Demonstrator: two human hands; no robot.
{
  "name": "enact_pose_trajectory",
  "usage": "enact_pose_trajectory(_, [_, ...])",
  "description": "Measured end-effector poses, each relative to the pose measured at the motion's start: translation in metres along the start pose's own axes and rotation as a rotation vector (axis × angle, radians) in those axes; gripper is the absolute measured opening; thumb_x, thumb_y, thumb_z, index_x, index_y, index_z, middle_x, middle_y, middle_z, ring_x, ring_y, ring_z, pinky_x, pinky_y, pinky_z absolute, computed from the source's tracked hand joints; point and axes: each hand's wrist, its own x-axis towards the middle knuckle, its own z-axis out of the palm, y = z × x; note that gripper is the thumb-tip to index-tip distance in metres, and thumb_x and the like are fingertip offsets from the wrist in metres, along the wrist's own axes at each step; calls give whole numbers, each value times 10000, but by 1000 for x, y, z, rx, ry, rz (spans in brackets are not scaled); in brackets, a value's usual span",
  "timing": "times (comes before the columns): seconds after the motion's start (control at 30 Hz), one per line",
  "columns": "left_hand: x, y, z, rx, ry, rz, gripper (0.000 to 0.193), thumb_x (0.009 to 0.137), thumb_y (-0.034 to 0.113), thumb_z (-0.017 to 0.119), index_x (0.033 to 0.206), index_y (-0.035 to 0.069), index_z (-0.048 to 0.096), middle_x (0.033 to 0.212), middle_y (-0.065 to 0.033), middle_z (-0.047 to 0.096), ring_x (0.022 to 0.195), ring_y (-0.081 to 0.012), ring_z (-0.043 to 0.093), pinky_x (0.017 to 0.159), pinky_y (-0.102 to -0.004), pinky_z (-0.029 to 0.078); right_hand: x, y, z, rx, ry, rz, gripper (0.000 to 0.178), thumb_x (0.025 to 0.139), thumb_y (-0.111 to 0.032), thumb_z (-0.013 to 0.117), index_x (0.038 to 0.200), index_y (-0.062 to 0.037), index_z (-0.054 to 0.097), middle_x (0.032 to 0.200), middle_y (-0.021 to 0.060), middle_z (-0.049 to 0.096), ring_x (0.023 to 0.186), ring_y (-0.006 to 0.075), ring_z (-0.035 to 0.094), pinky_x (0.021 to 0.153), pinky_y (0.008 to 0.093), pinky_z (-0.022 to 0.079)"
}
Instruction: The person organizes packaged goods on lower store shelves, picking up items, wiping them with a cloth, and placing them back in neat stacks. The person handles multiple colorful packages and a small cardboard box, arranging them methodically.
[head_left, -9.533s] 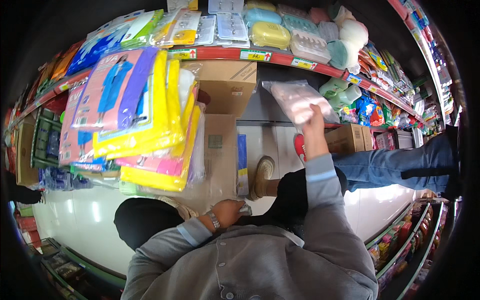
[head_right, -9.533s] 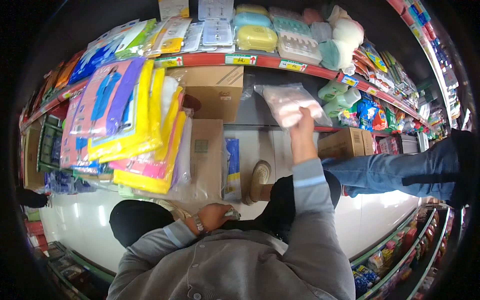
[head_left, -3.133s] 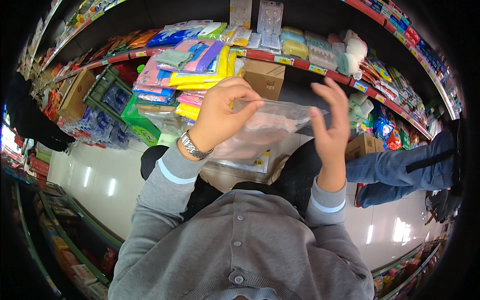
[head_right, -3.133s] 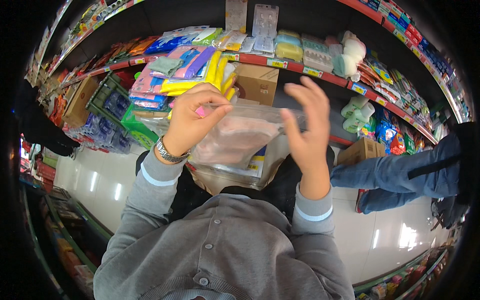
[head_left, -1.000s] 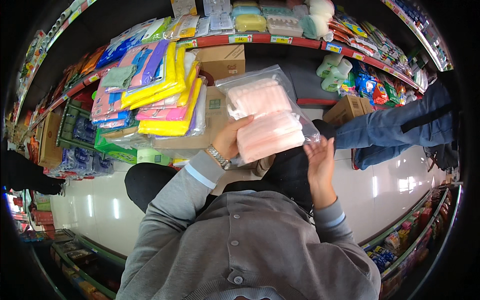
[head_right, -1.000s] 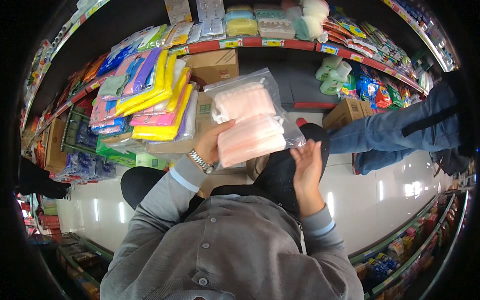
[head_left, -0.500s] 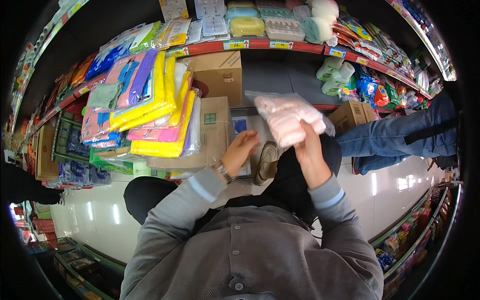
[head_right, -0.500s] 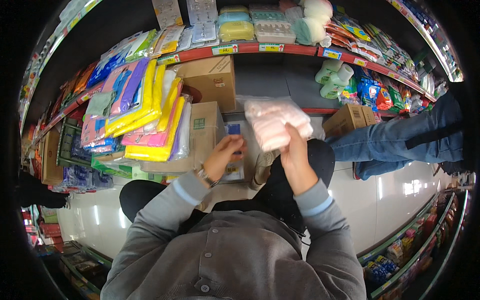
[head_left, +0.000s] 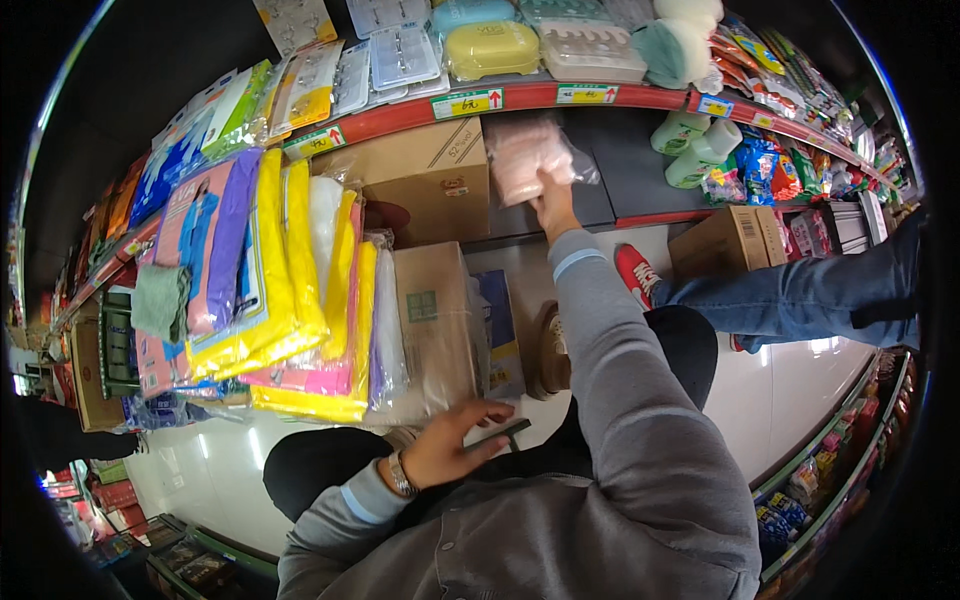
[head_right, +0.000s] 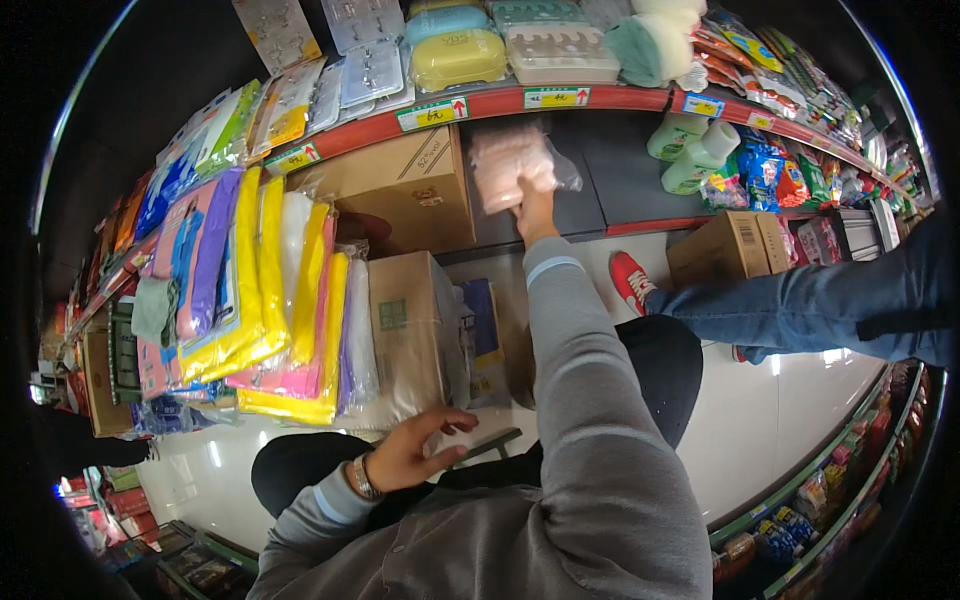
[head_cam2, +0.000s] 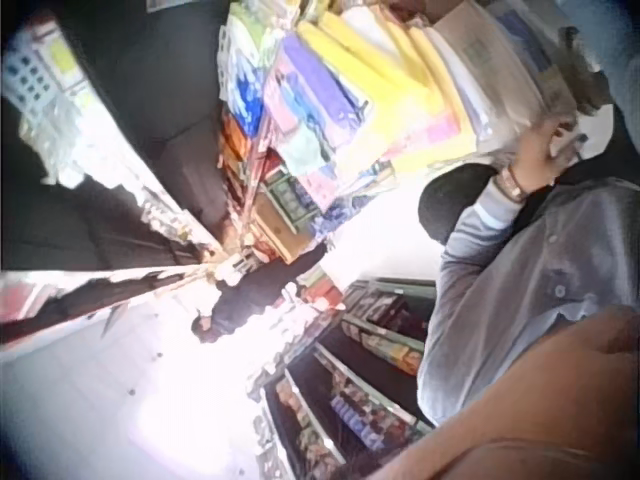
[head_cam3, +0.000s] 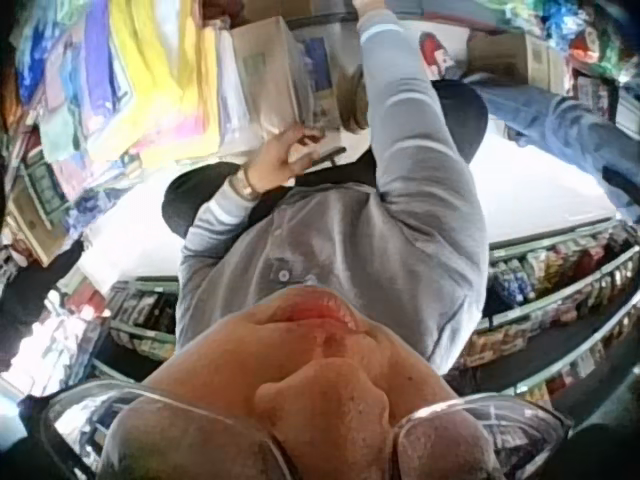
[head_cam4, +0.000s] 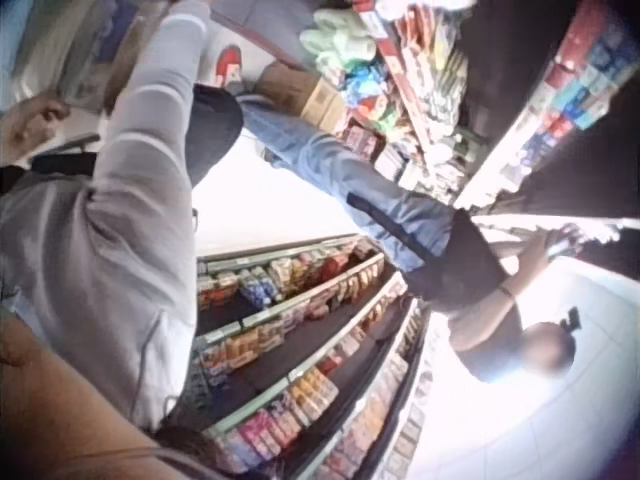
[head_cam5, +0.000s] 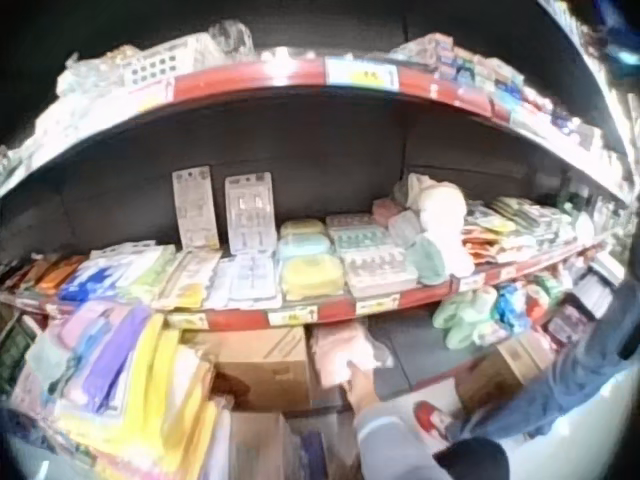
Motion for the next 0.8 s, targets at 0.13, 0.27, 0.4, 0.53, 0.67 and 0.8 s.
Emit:
enact_pose_trajectory(0.13, [7, 5, -7, -52, -14, 17, 402, 841, 56, 689, 1217, 26, 550, 1122, -136, 621, 994, -242, 625, 829, -339, 517, 43, 62, -53, -610, 217, 341, 136, 866, -141, 652, 947, -38, 611, 890, 140, 642, 758, 287, 644, 740, 383, 537])
enact_pose_trajectory(0.27, [6, 5, -13, -201, -27, -38, 385, 838, 32, 687, 1201, 29, 558, 1091, -120, 614, 945, -219, 630, 803, -330, 521, 38, 61, -45, -1254, 142, -360, 246, 788, -220, 694, 868, -3, 608, 869, 223, 630, 791, 425, 604, 758, 434, 501])
enact_pose_trajectory(0.4, [3, -6, -23, -238, -56, -91, 411, 851, 25, 670, 1240, 29, 539, 1121, -118, 600, 974, -205, 617, 812, -305, 504, 46, 40, -27, -1609, 144, -452, 644, 736, -375, 739, 1292, -145, 511, 1345, 232, 425, 1290, 405, 352, 978, 571, 353])
enact_pose_trajectory(0.53, [5, -8, -26, -314, -32, -90, 444, 850, 37, 679, 1268, 36, 528, 1122, -110, 603, 1015, -199, 605, 823, -303, 495, 63, 31, -15, -1713, 188, -78, 923, 671, -525, 777, 1452, -307, 335, 1532, 193, 194, 1450, 368, 63, 1049, 711, 156])
enact_pose_trajectory(0.67, [5, -10, -29, -339, -36, -94, 441, 854, 54, 680, 1268, 35, 531, 1133, -106, 605, 1024, -199, 602, 831, -311, 493, 69, 34, -14, -1754, 109, 64, 970, 645, -513, 807, 1459, -350, 305, 1529, 154, 222, 1451, 360, 78, 1056, 711, 159])
enact_pose_trajectory(0.8, [4, -8, -33, -347, -50, -88, 446, 856, 64, 680, 1274, 37, 528, 1145, -108, 607, 1031, -205, 599, 846, -322, 490, 72, 37, -34, -1819, -38, 26, 1051, 595, -448, 849, 1471, -358, 275, 1539, 161, 204, 1445, 363, 93, 1045, 699, 200])
